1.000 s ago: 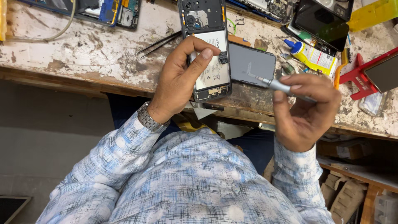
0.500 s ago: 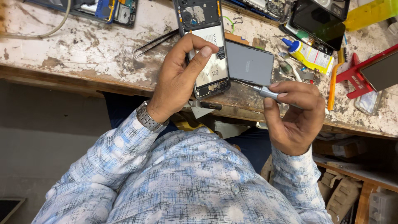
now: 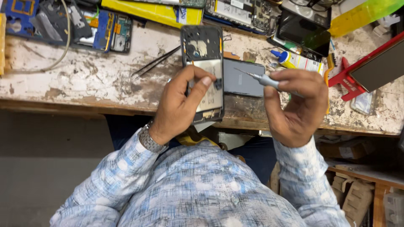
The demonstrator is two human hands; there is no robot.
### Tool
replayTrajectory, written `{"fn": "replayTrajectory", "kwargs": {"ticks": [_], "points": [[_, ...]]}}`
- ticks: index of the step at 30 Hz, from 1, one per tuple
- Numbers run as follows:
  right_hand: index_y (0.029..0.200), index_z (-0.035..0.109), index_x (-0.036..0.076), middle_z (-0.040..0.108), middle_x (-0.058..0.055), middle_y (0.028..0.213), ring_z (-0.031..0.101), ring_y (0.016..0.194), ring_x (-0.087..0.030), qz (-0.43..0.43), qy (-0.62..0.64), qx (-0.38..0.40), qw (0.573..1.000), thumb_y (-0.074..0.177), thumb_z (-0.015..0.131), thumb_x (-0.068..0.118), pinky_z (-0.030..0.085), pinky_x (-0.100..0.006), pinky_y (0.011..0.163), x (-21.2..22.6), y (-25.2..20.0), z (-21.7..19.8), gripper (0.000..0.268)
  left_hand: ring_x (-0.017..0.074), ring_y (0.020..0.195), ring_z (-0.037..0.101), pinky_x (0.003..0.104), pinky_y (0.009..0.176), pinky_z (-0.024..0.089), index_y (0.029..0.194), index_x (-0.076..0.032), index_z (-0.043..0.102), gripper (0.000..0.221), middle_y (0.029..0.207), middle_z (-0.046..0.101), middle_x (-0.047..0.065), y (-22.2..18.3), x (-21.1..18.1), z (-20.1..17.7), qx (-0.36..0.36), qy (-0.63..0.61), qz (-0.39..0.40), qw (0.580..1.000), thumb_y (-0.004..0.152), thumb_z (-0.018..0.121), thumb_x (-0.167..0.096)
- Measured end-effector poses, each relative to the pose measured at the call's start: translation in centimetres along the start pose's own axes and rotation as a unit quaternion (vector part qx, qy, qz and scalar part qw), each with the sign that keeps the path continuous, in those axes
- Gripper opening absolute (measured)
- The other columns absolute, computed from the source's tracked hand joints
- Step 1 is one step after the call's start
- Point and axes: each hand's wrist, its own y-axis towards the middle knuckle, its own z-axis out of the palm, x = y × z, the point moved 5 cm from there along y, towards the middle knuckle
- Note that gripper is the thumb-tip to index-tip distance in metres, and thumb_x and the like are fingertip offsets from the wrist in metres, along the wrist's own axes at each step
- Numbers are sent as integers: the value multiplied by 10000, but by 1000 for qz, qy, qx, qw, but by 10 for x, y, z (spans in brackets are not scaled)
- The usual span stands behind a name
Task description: The person uses a screwdriver to remove screws from the back of a disassembled smartphone. They then use a tube to apply adhesive to the phone's internal frame. The task involves careful manipulation of small components on a cluttered workbench.
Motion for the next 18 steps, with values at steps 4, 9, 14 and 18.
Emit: {"fn": "replayTrajectory", "kwargs": {"ticks": [4,9,14,18], "points": [[1184,491,28,597,-155,1168,654,1066,-205,-32,-30,35,998,1031,700,-121,594,-304,940,3,19,11,299,161,910,690,305,786,541,1096,-23,672,183,996,707,73,-1,-7,0,5,41,16,999,1076,573,-175],[1190,473,15,638,-179,1145,673,1049,-233,-77,-68,78,992,1006,724,-135,595,-315,911,5,26,23,346,178,902,702,320,785,546,1099,-19,675,196,984,703,84,-2,-8,1,15,41,2,999,1066,573,-184],[1204,477,10,642,-173,1130,684,1056,-249,-93,-89,75,989,1015,730,-132,599,-317,904,2,27,26,346,186,875,698,323,767,545,1102,-19,683,188,967,693,99,-1,-11,1,17,48,4,999,1058,584,-172],[1191,494,21,656,-170,1130,684,1058,-254,-99,-117,66,986,1020,738,-121,586,-326,911,2,32,23,330,189,827,708,318,726,547,1096,-13,684,180,963,699,107,0,-13,2,22,44,-4,999,1049,588,-159]]}}
